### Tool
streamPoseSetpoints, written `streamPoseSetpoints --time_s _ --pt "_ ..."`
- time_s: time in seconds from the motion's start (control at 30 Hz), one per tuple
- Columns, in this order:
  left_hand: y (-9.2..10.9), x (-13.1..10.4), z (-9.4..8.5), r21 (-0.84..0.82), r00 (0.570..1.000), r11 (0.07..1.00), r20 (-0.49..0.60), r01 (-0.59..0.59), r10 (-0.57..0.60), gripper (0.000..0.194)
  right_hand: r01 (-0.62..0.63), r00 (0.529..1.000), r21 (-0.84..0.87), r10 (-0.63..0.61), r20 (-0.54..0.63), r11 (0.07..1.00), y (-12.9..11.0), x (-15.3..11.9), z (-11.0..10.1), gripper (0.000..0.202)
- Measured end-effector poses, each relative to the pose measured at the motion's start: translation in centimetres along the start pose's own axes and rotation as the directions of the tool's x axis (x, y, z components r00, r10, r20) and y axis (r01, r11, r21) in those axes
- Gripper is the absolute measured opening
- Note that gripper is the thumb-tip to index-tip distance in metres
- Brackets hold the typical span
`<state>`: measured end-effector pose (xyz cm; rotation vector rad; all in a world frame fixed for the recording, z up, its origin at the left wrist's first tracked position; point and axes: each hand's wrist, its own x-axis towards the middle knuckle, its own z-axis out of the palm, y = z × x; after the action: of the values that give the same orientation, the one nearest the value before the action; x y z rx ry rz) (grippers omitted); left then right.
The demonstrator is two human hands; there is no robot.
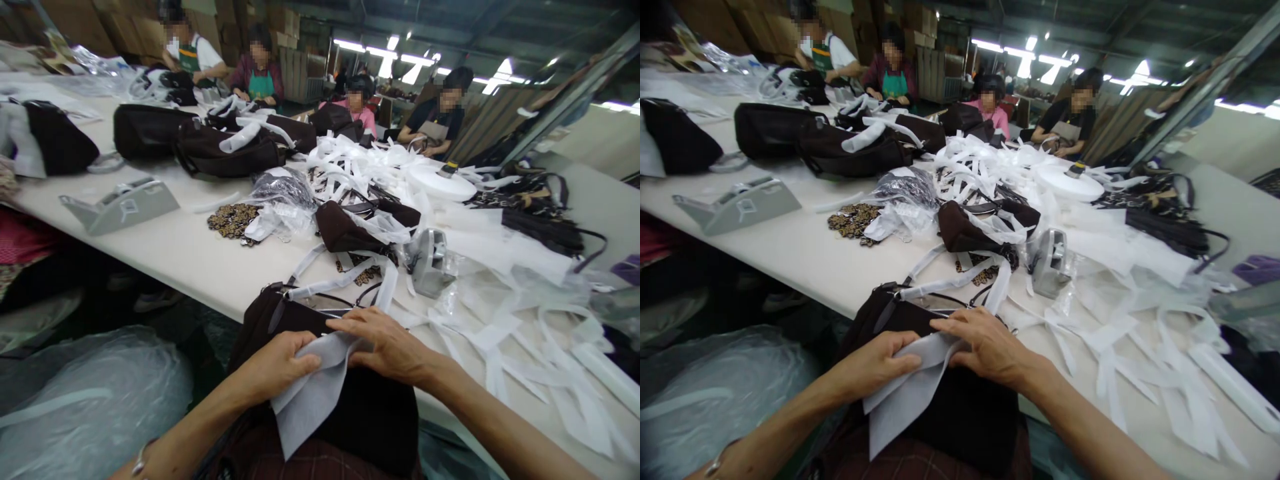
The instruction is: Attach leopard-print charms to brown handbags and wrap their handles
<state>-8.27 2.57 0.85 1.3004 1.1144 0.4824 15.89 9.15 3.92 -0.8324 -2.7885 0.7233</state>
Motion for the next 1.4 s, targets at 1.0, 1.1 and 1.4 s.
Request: streamPoseSetpoints --time_s 1.0,1.1,1.4 --pt "-0.4 -4.0 2.2 0.593 0.967 0.805 -0.207 0.006 0.145 0.021 -0.181 0.980 0.340 0.198 -0.016 0.923 -1.3 2.6 3.5 0.017" --pt "-1.0 -3.6 2.3 0.460 0.945 0.887 -0.302 0.030 0.124 0.013 -0.175 0.980 0.399 0.200 -0.022 0.900 -1.2 2.3 3.3 0.017" --pt "-1.4 -2.9 1.5 0.149 0.945 0.988 -0.326 0.041 0.010 0.039 -0.216 0.973 0.432 0.231 0.018 0.876 -1.4 2.2 3.1 0.019"
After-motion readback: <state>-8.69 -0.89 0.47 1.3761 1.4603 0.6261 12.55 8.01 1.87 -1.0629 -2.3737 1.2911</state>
